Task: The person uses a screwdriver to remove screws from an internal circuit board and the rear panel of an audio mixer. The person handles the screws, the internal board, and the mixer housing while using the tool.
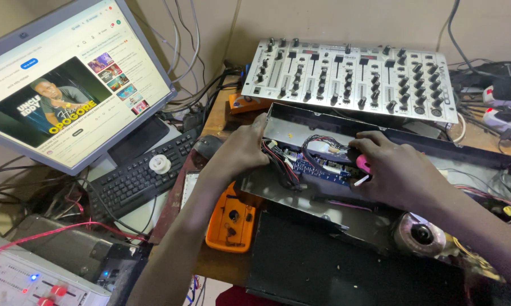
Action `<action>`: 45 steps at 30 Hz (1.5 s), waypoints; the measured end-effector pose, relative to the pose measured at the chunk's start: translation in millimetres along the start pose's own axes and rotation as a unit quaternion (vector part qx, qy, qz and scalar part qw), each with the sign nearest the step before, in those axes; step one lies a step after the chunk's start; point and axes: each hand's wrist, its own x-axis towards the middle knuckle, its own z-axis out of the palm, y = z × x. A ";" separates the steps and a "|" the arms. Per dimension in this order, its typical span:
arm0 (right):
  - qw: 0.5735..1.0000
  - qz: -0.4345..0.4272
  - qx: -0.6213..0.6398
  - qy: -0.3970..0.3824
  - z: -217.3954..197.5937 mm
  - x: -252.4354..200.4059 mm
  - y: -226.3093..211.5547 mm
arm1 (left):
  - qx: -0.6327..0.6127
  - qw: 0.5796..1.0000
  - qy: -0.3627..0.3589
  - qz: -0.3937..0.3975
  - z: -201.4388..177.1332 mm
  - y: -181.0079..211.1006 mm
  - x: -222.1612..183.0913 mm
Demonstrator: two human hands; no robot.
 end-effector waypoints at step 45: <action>0.986 0.064 0.153 -0.016 -58.5 -25.7 25.0 | 0.141 0.987 0.020 0.074 -8.2 10.4 -14.0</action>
